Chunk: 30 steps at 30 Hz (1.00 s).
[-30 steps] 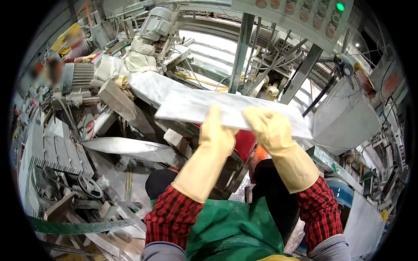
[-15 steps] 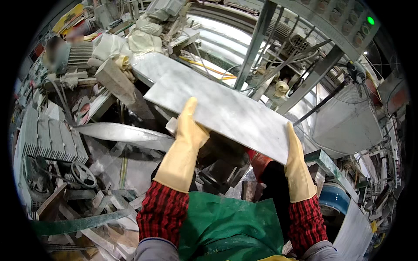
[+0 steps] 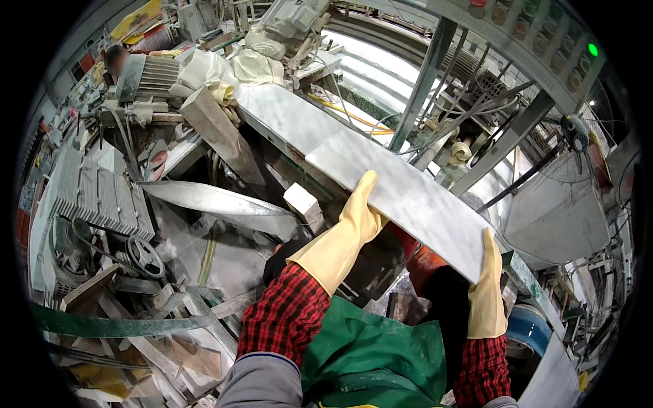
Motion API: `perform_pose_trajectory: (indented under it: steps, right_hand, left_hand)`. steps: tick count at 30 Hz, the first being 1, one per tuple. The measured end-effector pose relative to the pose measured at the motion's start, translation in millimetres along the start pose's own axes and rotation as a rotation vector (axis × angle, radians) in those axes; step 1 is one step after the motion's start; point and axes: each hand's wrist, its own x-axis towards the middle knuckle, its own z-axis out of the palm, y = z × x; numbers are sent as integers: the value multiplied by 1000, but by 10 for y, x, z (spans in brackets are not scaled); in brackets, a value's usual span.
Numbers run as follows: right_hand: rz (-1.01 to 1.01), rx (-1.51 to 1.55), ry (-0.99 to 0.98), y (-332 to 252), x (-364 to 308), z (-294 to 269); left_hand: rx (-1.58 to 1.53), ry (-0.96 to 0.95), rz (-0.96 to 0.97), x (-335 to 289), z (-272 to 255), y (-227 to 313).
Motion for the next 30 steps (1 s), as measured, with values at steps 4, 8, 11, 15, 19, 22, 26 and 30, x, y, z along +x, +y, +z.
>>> perform_pose_trajectory:
  steps: [4,8,11,15,19,22,26,30]
  right_hand:
    - [3,4,29,18,9,30]
    - [8,2,57,-11,-31,78]
    - [7,0,59,23,-12,85]
    - [-28,-22,52,106,88,48]
    - [-70,32,-4,258,191,74]
    - [-78,1,-27,580,666,-218]
    - [-121,65,-67,836,728,-39]
    - [-117,82,-63,891,791,-143]
  left_hand:
    - [-61,-47,-6,68,-58,-8]
    - [-87,-77,-65,32,-6,-13]
    - [183,-85,-51,3,-77,22]
    - [189,-23,-253,-152,-10,48]
    - [662,116,-347,-242,-282,274]
    - [782,77,-203,-455,-221,408]
    - [760,161,-61,-673,-317,851]
    - [692,189,40,-763,-322,1000]
